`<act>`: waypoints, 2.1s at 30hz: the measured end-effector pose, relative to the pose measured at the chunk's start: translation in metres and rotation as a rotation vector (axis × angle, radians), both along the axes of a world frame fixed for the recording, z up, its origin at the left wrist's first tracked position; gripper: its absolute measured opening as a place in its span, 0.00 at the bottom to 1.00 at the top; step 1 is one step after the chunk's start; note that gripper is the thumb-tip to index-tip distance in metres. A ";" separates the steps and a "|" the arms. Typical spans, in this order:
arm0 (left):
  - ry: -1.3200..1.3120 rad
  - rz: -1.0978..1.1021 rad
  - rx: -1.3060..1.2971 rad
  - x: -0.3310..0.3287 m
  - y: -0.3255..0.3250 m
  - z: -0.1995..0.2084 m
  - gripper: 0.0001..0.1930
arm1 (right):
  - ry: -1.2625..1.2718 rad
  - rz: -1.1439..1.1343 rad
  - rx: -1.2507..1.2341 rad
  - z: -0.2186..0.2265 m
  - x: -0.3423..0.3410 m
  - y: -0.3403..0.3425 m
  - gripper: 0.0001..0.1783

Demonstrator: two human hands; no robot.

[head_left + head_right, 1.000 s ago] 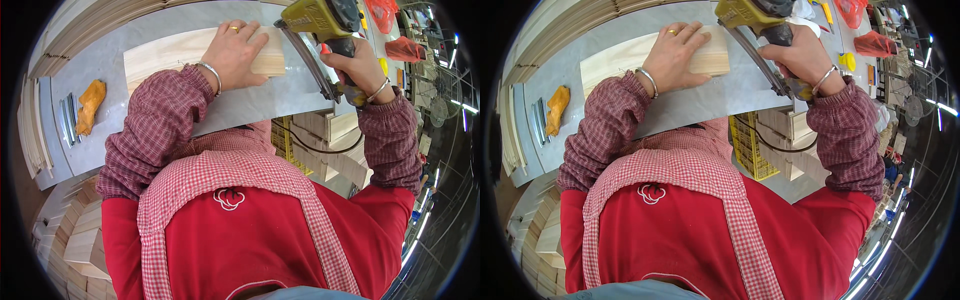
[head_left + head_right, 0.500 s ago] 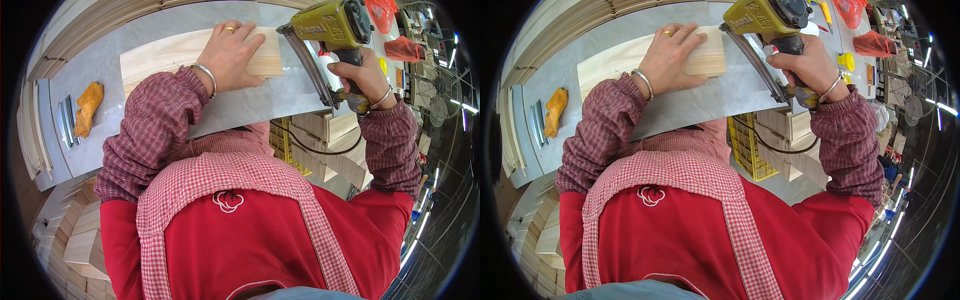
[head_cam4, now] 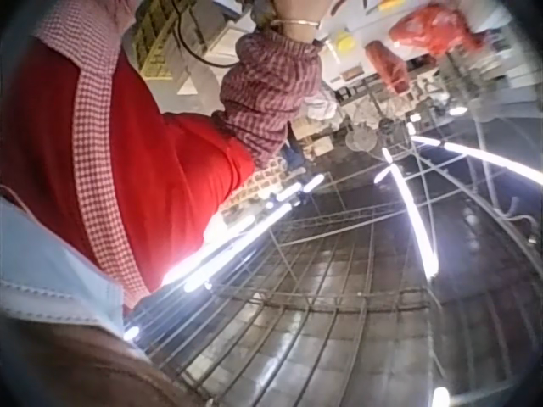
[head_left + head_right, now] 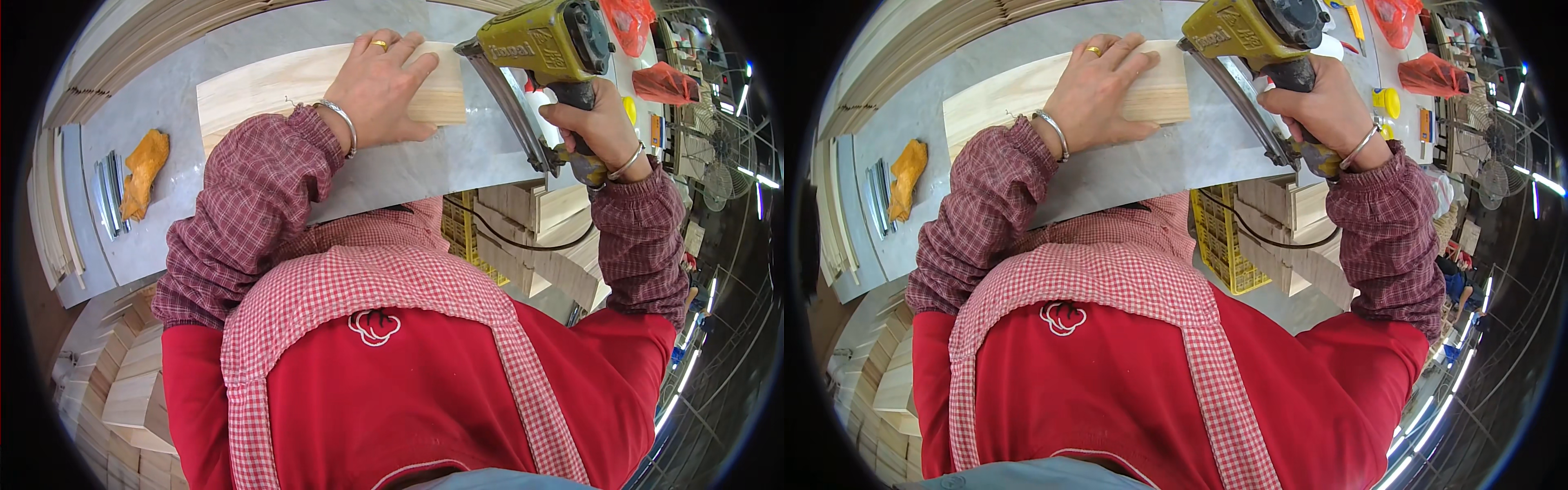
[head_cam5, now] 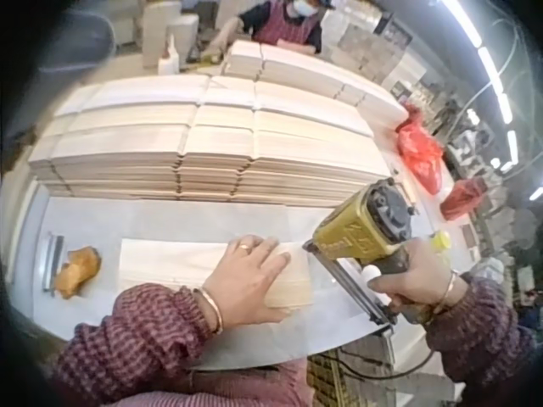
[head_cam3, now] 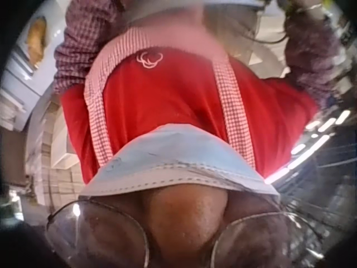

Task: Assembling wooden box frames using a glue bottle and a pneumatic nail gun.

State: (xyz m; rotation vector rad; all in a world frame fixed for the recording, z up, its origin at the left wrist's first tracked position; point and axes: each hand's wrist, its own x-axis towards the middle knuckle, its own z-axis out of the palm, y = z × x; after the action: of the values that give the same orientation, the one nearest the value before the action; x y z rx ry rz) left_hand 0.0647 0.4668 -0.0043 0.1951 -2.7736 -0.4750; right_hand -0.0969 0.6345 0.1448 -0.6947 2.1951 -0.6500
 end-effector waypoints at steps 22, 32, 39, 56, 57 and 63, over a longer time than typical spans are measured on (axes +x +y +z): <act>0.053 -0.020 -0.015 -0.002 -0.002 -0.005 0.36 | 0.060 0.059 -0.090 -0.010 0.010 0.040 0.10; 0.015 -0.016 0.000 -0.003 -0.005 -0.006 0.37 | 0.104 0.055 -0.088 -0.007 0.020 0.045 0.08; -0.041 -0.088 0.138 -0.014 -0.016 0.001 0.38 | -0.247 -0.181 0.028 -0.004 0.027 0.052 0.06; 0.316 -0.150 0.025 0.016 -0.052 -0.048 0.42 | -0.166 -0.111 0.061 -0.013 0.025 0.047 0.12; 0.009 -0.104 -0.051 0.043 -0.071 -0.036 0.46 | -0.179 -0.139 0.051 -0.010 0.027 0.047 0.13; -0.252 0.071 -0.015 0.125 -0.117 -0.014 0.49 | -0.283 -0.168 -0.012 -0.005 0.046 0.026 0.14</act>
State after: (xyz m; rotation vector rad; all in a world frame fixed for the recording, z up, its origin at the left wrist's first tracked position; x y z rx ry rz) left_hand 0.1896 0.3498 -0.0185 0.3723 -3.0012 -0.4388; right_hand -0.0512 0.6606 0.1399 -0.3982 2.0000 -0.7964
